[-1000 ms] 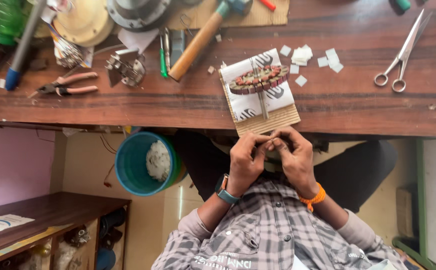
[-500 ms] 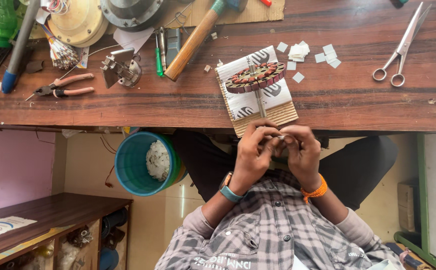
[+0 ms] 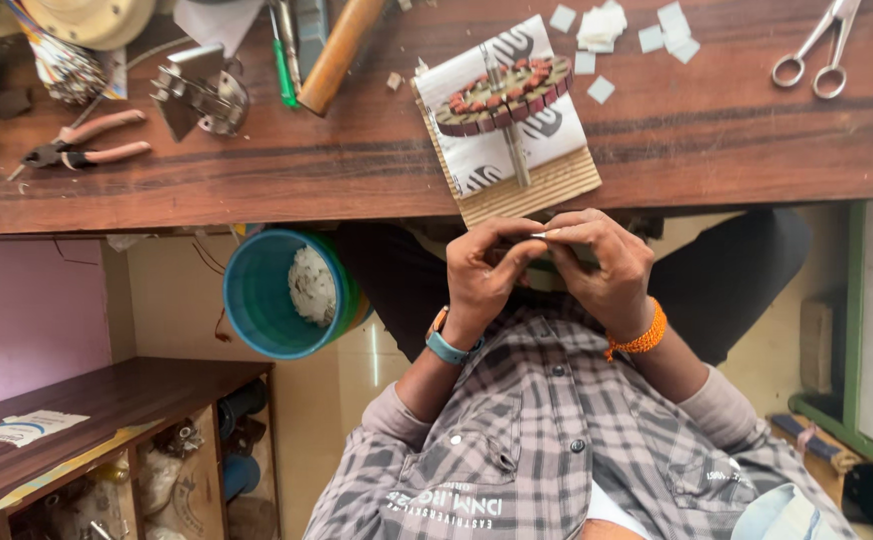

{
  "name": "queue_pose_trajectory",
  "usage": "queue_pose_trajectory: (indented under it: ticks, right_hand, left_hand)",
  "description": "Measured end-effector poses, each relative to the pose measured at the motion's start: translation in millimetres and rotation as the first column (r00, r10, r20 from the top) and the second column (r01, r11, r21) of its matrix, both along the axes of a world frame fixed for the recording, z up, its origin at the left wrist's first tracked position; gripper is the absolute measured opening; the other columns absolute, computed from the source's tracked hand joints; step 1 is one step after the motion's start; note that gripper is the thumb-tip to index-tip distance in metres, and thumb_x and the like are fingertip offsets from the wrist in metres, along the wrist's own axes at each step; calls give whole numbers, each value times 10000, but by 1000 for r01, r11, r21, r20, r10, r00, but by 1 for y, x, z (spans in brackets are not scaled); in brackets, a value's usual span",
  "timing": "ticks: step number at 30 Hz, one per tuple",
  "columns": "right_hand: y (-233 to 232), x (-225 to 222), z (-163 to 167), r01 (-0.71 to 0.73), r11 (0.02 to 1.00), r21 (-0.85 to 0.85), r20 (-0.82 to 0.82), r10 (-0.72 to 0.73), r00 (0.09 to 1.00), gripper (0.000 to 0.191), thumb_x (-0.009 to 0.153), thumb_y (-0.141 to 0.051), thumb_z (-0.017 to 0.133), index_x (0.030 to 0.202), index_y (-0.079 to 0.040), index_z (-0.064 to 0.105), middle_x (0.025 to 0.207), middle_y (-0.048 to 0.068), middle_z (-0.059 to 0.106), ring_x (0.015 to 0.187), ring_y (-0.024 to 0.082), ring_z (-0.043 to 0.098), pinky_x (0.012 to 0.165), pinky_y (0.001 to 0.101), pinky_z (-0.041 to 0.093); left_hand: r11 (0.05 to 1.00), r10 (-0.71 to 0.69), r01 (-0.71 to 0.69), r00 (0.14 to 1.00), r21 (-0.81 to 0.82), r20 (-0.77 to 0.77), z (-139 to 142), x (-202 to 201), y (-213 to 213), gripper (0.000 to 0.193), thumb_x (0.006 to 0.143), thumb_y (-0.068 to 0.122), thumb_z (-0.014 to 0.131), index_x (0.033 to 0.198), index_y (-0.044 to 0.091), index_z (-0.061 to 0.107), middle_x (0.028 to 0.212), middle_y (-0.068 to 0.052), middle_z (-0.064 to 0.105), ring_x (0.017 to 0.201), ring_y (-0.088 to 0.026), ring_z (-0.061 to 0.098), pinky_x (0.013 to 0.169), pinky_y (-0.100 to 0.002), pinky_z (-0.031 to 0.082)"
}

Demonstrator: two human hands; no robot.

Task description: The person sits at a workbench assembling a motor rotor, pressing small white insulation pieces one at a time into the slots around the rotor's circumference. They pick up each piece, fit it into a slot, and use a screwdriver on the rotor near the end.

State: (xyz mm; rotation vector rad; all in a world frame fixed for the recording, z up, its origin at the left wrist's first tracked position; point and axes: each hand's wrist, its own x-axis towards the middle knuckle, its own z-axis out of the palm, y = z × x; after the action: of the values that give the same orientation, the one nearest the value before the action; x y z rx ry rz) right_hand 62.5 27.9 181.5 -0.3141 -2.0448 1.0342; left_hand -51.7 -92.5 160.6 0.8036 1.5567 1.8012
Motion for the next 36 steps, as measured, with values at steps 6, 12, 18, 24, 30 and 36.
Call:
queue_pose_trajectory:
  ticks: [6,12,18,24,30,36]
  right_hand:
    - [3,1,10,-70,993,99,-46,75,996,245,883,112,804,1032,1,643,997,145,719,885,234,726,751,317,596]
    - [5,-2,14,-106,985,135,-84,117,990,195,886,85,791,1017,18,663,999,153,714,896,256,725,774,344,605]
    - [9,4,9,-166,967,-195,51,179,983,161,891,-7,799,1031,1,719,1039,132,756,944,219,758,826,295,617]
    - [1,5,2,-86,915,-394,75,125,989,141,939,-39,769,1067,4,730,1044,108,767,953,176,755,855,274,623]
    - [-11,1,-3,-30,958,-286,42,44,998,117,980,-30,734,1074,18,686,1028,121,745,946,181,743,834,278,605]
    - [-20,-6,-17,57,957,-283,-33,-69,997,99,1014,-37,711,1069,14,647,1002,111,725,904,173,719,816,277,589]
  left_hand:
    - [998,-38,28,984,59,172,0,6,-4,151,1017,96,704,1115,-15,672,987,-57,720,764,-62,661,596,-205,557]
    - [995,-84,67,960,72,265,3,5,-7,151,1036,105,689,1130,-11,664,953,-47,690,791,-69,655,607,-222,575]
    - [997,-13,3,991,80,133,6,6,-8,119,1024,57,675,1110,-17,640,997,-72,699,804,-85,692,618,-222,596]
    - [997,68,-60,988,58,-138,15,9,-7,100,1007,20,693,1085,-29,652,1016,-83,687,780,-91,698,597,-215,596]
    - [992,124,-115,945,48,-301,28,8,-3,82,1008,6,691,1076,-16,650,1003,-76,679,776,-101,709,619,-215,612]
    - [993,113,-115,942,11,-316,32,11,-1,76,1011,20,692,1077,-13,672,990,-63,668,754,-90,697,619,-203,578]
